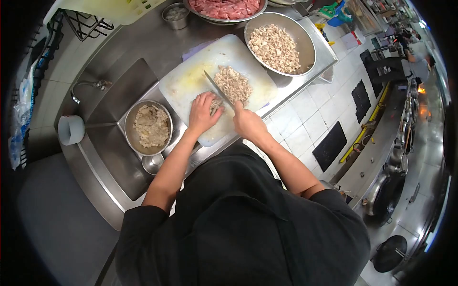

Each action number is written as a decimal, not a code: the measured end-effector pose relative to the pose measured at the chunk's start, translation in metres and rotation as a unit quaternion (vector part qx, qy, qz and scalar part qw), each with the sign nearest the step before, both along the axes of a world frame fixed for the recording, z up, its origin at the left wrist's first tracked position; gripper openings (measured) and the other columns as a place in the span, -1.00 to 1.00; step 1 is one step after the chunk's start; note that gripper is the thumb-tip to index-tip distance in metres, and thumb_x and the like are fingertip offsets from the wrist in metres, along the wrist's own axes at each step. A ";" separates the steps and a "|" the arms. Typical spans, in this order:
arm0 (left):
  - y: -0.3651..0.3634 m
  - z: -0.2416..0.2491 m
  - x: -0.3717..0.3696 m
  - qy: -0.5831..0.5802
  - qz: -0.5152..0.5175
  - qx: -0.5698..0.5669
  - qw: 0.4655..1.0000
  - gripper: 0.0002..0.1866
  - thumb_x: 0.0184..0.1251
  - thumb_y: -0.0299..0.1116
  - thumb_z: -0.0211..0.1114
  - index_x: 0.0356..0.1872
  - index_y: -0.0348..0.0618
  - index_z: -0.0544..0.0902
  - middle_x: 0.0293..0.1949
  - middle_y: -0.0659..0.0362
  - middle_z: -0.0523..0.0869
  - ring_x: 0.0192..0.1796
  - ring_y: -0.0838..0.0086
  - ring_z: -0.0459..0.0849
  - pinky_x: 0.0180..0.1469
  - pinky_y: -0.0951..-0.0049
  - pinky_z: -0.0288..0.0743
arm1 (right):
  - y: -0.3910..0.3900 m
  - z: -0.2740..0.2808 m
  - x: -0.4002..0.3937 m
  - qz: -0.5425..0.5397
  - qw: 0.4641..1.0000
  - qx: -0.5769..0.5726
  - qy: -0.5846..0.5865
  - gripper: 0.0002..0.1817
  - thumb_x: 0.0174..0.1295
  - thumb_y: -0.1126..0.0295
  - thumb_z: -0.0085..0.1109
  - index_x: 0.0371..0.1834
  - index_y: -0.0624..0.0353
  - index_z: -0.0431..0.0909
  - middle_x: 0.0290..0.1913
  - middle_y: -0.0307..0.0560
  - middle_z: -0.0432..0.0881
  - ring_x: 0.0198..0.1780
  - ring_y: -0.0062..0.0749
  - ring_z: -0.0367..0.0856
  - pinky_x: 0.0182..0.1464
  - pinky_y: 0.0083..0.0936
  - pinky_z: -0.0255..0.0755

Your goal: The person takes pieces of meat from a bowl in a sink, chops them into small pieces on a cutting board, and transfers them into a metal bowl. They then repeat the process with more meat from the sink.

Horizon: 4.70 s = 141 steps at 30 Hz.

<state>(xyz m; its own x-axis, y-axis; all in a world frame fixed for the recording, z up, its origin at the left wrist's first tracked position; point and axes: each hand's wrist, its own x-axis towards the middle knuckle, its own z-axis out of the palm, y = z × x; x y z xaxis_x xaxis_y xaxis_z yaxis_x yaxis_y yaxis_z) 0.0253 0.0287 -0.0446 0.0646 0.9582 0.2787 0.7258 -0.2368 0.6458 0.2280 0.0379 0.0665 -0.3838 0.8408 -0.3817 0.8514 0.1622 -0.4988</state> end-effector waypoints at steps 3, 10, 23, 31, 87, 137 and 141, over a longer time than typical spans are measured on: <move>-0.001 0.018 -0.012 0.013 -0.041 0.026 0.999 -0.50 0.24 -0.19 0.49 0.16 -0.19 0.66 0.21 -0.02 0.66 0.30 0.04 0.59 0.36 0.06 0.43 | -0.002 0.008 -0.002 0.002 0.999 -0.013 -0.033 -0.67 0.48 0.38 -0.03 0.19 0.34 0.32 -0.19 0.45 0.75 -0.15 0.46 0.75 -0.06 0.26 0.58; 0.008 0.015 -0.012 0.008 -0.065 0.057 0.996 -0.63 0.27 -0.32 0.49 0.05 -0.23 0.73 0.13 -0.01 0.73 0.22 -0.02 0.65 0.32 0.07 0.51 | -0.020 0.007 -0.010 0.033 0.992 -0.041 -0.111 -0.76 0.53 0.39 -0.08 0.13 0.29 0.34 -0.17 0.40 0.76 -0.13 0.40 0.77 -0.08 0.20 0.62; 0.007 0.014 -0.015 -0.022 -0.073 0.045 0.996 -0.67 0.29 -0.38 0.48 0.04 -0.25 0.74 0.10 -0.04 0.73 0.18 -0.01 0.68 0.26 0.10 0.58 | 0.006 -0.033 -0.010 0.063 0.998 0.004 -0.026 -0.79 0.46 0.46 -0.04 0.07 0.31 0.39 -0.28 0.47 0.75 -0.15 0.39 0.78 -0.09 0.22 0.62; 0.006 0.008 -0.015 -0.032 -0.049 0.079 0.995 -0.67 0.25 -0.38 0.51 0.01 -0.22 0.75 0.10 -0.02 0.73 0.20 0.01 0.68 0.27 0.11 0.60 | 0.048 -0.024 -0.017 0.060 0.998 0.019 0.001 -0.77 0.40 0.49 0.00 0.05 0.36 0.40 -0.30 0.47 0.74 -0.17 0.41 0.78 -0.10 0.23 0.61; -0.006 -0.004 -0.008 -0.010 0.005 0.100 0.995 -0.80 0.17 -0.53 0.49 -0.16 -0.21 0.78 -0.04 0.05 0.74 0.09 0.08 0.70 0.10 0.19 0.67 | 0.033 -0.041 -0.025 0.118 0.993 -0.015 0.001 -0.77 0.39 0.52 -0.02 0.06 0.36 0.41 -0.26 0.47 0.75 -0.14 0.43 0.77 -0.06 0.23 0.61; -0.017 0.013 0.001 0.038 -0.030 -0.024 0.999 -0.41 0.15 -0.17 0.56 0.17 -0.17 0.57 0.26 -0.09 0.51 0.35 -0.08 0.48 0.41 -0.04 0.32 | -0.001 -0.019 -0.009 0.054 0.991 -0.063 -0.104 -0.64 0.35 0.59 -0.02 0.21 0.40 0.35 -0.15 0.49 0.75 -0.02 0.40 0.77 0.07 0.19 0.60; -0.014 0.015 0.001 0.038 -0.038 -0.029 0.998 -0.43 0.17 -0.15 0.55 0.16 -0.18 0.60 0.26 -0.06 0.53 0.34 -0.06 0.50 0.42 -0.02 0.33 | 0.021 -0.014 -0.013 0.076 0.996 -0.042 -0.031 -0.63 0.39 0.59 -0.07 0.24 0.46 0.34 -0.13 0.54 0.74 -0.01 0.43 0.76 0.09 0.19 0.59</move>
